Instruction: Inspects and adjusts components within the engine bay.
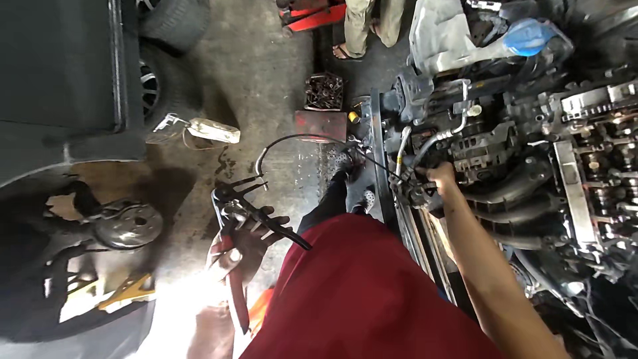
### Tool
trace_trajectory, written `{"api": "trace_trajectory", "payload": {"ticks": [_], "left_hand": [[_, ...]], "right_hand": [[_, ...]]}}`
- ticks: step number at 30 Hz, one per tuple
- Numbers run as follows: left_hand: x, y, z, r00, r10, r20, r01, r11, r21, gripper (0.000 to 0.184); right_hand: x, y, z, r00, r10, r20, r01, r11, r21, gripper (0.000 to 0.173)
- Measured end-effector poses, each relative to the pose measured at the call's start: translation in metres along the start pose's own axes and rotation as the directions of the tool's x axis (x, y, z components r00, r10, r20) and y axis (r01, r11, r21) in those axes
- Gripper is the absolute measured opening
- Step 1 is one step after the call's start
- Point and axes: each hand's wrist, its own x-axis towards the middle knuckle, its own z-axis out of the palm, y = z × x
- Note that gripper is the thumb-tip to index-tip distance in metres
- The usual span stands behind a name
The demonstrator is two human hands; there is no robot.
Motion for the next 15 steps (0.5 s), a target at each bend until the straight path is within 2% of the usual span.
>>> {"api": "trace_trajectory", "payload": {"ticks": [2,4,8,11,15], "left_hand": [[-0.0003,-0.0021,0.0033,0.993,-0.075,-0.086,0.074,0.997,-0.012,0.084],[-0.0002,-0.0046,0.0058,0.988,-0.117,-0.102,0.115,0.993,-0.020,0.102],[0.0014,-0.0104,0.0042,0.984,-0.176,-0.039,0.174,0.984,-0.049,0.097],[-0.0027,-0.0059,0.0014,0.970,-0.243,-0.012,0.243,0.970,0.010,0.104],[-0.0057,-0.0063,-0.0014,0.978,-0.202,0.051,0.203,0.978,-0.035,0.095]], "right_hand": [[0.0010,0.0006,0.0013,1.000,0.005,0.018,-0.006,1.000,0.026,0.066],[0.0034,0.0020,0.0039,1.000,0.012,0.027,-0.014,0.998,0.053,0.068],[0.0008,0.0025,0.0054,1.000,0.020,0.008,-0.021,0.997,0.076,0.066],[-0.0004,0.0006,0.0057,1.000,0.026,0.003,-0.026,0.997,0.070,0.064],[-0.0008,0.0011,0.0057,1.000,0.017,-0.010,-0.016,0.997,0.071,0.060]]}}
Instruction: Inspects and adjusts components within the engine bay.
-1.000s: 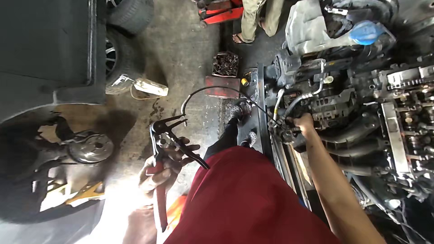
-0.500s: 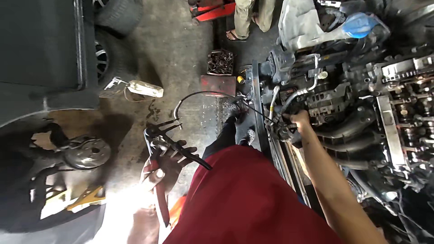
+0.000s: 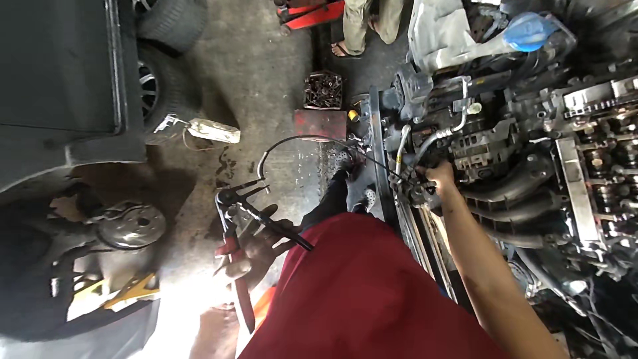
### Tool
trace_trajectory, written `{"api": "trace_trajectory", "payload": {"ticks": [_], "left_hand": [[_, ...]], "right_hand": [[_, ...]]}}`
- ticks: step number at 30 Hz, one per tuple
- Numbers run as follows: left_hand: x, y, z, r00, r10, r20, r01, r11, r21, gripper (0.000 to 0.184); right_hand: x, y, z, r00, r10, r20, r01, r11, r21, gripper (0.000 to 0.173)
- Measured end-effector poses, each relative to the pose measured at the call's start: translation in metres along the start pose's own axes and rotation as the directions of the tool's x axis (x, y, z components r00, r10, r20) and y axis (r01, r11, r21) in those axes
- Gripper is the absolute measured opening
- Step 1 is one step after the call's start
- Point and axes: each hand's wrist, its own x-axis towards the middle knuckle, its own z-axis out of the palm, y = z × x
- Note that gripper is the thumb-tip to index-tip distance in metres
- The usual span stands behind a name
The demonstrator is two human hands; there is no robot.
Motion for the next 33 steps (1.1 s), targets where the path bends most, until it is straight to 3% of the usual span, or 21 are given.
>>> {"api": "trace_trajectory", "payload": {"ticks": [13,25,30,33], "left_hand": [[0.006,-0.010,0.002,0.991,0.114,-0.074,-0.104,0.987,0.123,0.080],[0.010,-0.006,0.005,0.990,0.141,0.001,-0.139,0.973,0.182,0.065],[0.019,0.004,0.004,0.987,0.159,0.018,-0.157,0.950,0.271,0.064],[0.028,0.014,-0.002,0.989,0.129,0.074,-0.146,0.929,0.341,0.066]], "right_hand": [[0.001,0.002,-0.001,0.999,-0.037,-0.040,0.035,0.999,-0.036,0.064],[0.006,0.006,0.000,0.999,-0.033,-0.015,0.033,0.999,0.011,0.067],[-0.025,0.002,-0.025,0.994,-0.106,0.038,0.106,0.994,0.007,0.058],[-0.078,-0.001,-0.057,0.964,-0.237,-0.122,0.243,0.969,0.040,0.050]]}}
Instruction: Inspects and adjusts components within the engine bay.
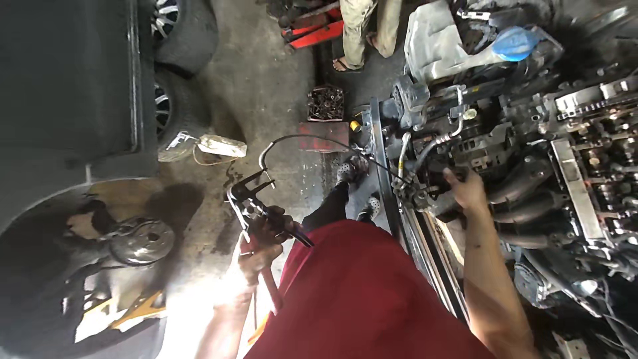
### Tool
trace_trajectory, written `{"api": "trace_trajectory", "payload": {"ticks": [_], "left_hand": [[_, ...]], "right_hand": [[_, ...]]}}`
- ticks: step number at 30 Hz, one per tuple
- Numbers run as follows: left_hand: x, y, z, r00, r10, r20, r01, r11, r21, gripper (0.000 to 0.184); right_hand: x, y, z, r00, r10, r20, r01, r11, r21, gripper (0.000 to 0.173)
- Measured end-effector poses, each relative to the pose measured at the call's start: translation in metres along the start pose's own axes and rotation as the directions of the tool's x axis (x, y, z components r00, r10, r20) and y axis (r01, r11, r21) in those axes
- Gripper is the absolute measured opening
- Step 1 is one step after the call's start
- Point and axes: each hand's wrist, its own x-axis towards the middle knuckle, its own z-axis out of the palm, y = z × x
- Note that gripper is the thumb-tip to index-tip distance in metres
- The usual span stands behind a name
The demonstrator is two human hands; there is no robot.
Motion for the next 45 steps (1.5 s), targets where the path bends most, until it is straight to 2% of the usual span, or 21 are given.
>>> {"api": "trace_trajectory", "payload": {"ticks": [3,5,7,8,11,13,15,18,20,21,22,23,25,27,33,37,39,41,43,45], "left_hand": [[0.013,0.011,-0.005,0.999,-0.022,0.042,0.020,0.998,0.067,0.066],[0.024,0.018,-0.005,0.997,-0.036,0.073,0.028,0.994,0.109,0.065],[0.039,0.023,0.000,0.996,-0.040,0.082,0.029,0.990,0.140,0.065],[0.046,0.025,0.001,0.995,-0.043,0.085,0.030,0.987,0.158,0.064],[0.069,0.027,0.009,0.996,-0.050,0.076,0.035,0.982,0.186,0.060],[0.085,0.030,0.024,0.998,-0.052,0.028,0.043,0.967,0.253,0.056],[0.098,0.033,0.036,0.999,-0.048,0.015,0.040,0.944,0.326,0.054],[0.113,0.033,0.035,0.995,-0.075,0.060,0.045,0.913,0.405,0.060],[0.119,0.034,0.028,0.985,-0.120,0.123,0.061,0.915,0.398,0.059],[0.120,0.035,0.022,0.978,-0.141,0.153,0.069,0.914,0.399,0.058],[0.121,0.036,0.015,0.971,-0.160,0.176,0.077,0.912,0.403,0.058],[0.122,0.036,0.009,0.965,-0.173,0.196,0.078,0.906,0.416,0.060],[0.123,0.034,-0.002,0.954,-0.211,0.211,0.092,0.881,0.465,0.064],[0.122,0.032,-0.010,0.940,-0.258,0.223,0.109,0.847,0.520,0.069],[0.117,0.036,-0.024,0.900,-0.286,0.329,0.040,0.806,0.591,0.068],[0.093,0.044,-0.038,0.797,-0.391,0.460,0.050,0.802,0.595,0.091],[0.078,0.047,-0.048,0.742,-0.480,0.468,0.103,0.771,0.629,0.106],[0.068,0.047,-0.055,0.724,-0.556,0.409,0.174,0.721,0.670,0.103],[0.063,0.045,-0.061,0.739,-0.580,0.342,0.227,0.693,0.685,0.089],[0.062,0.040,-0.066,0.763,-0.559,0.326,0.247,0.717,0.652,0.071]], "right_hand": [[-0.084,-0.039,-0.024,0.947,-0.275,-0.165,0.301,0.939,0.163,0.045],[-0.131,-0.061,-0.009,0.870,-0.487,-0.082,0.480,0.794,0.375,0.056],[-0.153,-0.080,0.030,0.755,-0.646,0.117,0.500,0.682,0.534,0.076],[-0.156,-0.090,0.055,0.699,-0.682,0.216,0.491,0.677,0.549,0.086],[-0.159,-0.120,0.126,0.604,-0.631,0.487,0.389,0.767,0.510,0.110],[-0.158,-0.135,0.161,0.576,-0.627,0.524,0.337,0.766,0.547,0.110],[-0.158,-0.143,0.181,0.643,-0.621,0.447,0.300,0.742,0.599,0.104],[-0.166,-0.152,0.188,0.753,-0.526,0.397,0.253,0.787,0.563,0.098],[-0.171,-0.145,0.190,0.774,-0.487,0.405,0.125,0.745,0.656,0.088],[-0.176,-0.138,0.193,0.772,-0.494,0.399,0.038,0.663,0.747,0.084],[-0.182,-0.133,0.196,0.771,-0.490,0.406,-0.044,0.596,0.802,0.086],[-0.188,-0.131,0.197,0.756,-0.495,0.429,-0.054,0.606,0.794,0.098],[-0.203,-0.143,0.204,0.754,-0.466,0.463,0.114,0.787,0.606,0.114],[-0.217,-0.159,0.224,0.808,-0.396,0.437,0.172,0.867,0.468,0.114],[-0.246,-0.169,0.272,0.954,-0.269,0.135,0.165,0.842,0.513,0.105],[-0.276,-0.167,0.293,0.968,-0.246,-0.045,0.231,0.809,0.541,0.091],[-0.282,-0.158,0.307,0.957,-0.272,-0.104,0.284,0.794,0.538,0.094],[-0.288,-0.155,0.318,0.958,-0.265,-0.111,0.284,0.817,0.501,0.098],[-0.293,-0.161,0.326,0.968,-0.223,-0.118,0.252,0.850,0.462,0.099],[-0.293,-0.166,0.331,0.978,-0.174,-0.113,0.205,0.894,0.399,0.105]]}}
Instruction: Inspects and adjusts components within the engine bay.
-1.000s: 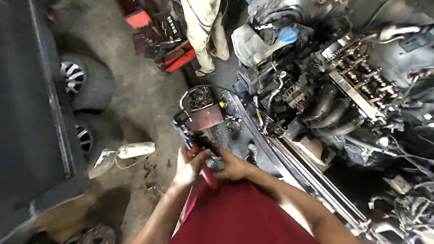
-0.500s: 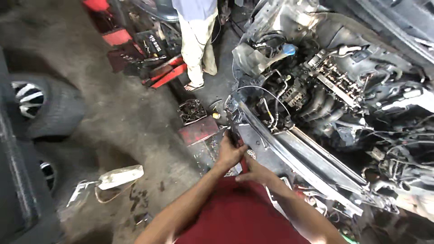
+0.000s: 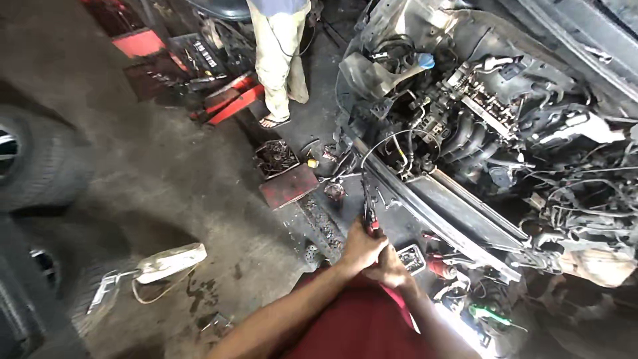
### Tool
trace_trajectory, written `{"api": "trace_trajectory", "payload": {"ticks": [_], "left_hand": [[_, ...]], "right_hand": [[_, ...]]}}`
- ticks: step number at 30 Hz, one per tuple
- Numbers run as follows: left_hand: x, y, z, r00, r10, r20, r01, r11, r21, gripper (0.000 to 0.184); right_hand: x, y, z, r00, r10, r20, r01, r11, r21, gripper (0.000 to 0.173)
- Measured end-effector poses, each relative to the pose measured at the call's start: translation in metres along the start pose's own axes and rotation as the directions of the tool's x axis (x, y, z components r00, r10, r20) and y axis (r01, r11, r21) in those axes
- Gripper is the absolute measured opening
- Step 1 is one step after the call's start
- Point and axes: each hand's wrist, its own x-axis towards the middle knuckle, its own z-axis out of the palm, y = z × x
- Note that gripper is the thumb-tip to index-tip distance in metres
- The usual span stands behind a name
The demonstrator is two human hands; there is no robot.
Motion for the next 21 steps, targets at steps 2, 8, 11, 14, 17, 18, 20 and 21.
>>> {"api": "trace_trajectory", "payload": {"ticks": [2,8,11,14,17,18,20,21], "left_hand": [[0.002,-0.006,-0.004,1.000,0.027,-0.015,-0.027,0.999,-0.025,0.059],[0.009,-0.022,-0.022,0.992,0.066,-0.105,-0.073,0.995,-0.062,0.039],[0.008,-0.020,-0.035,0.994,0.013,-0.112,-0.022,0.997,-0.080,0.047],[0.004,-0.013,-0.044,0.998,0.036,-0.046,-0.042,0.990,-0.132,0.064],[0.018,-0.018,-0.044,0.995,0.051,-0.089,-0.052,0.999,-0.012,0.061],[0.022,-0.022,-0.043,0.995,0.061,-0.085,-0.058,0.998,0.031,0.056],[0.027,-0.027,-0.040,0.996,0.073,-0.053,-0.069,0.994,0.084,0.050],[0.028,-0.026,-0.038,0.996,0.081,-0.036,-0.077,0.992,0.099,0.050]], "right_hand": [[0.004,0.003,0.003,1.000,0.006,-0.018,-0.007,0.997,-0.076,0.108],[0.017,-0.007,0.020,0.998,0.039,-0.039,-0.047,0.973,-0.227,0.097],[0.023,-0.015,0.032,0.995,0.097,-0.027,-0.101,0.966,-0.239,0.087],[0.029,-0.016,0.047,0.992,0.120,-0.043,-0.126,0.971,-0.203,0.082],[0.036,-0.022,0.054,0.980,0.196,-0.015,-0.192,0.937,-0.292,0.091],[0.037,-0.024,0.053,0.965,0.260,0.024,-0.235,0.905,-0.354,0.096],[0.036,-0.024,0.053,0.935,0.348,0.067,-0.290,0.860,-0.420,0.098],[0.035,-0.022,0.053,0.940,0.335,0.068,-0.279,0.866,-0.415,0.096]]}}
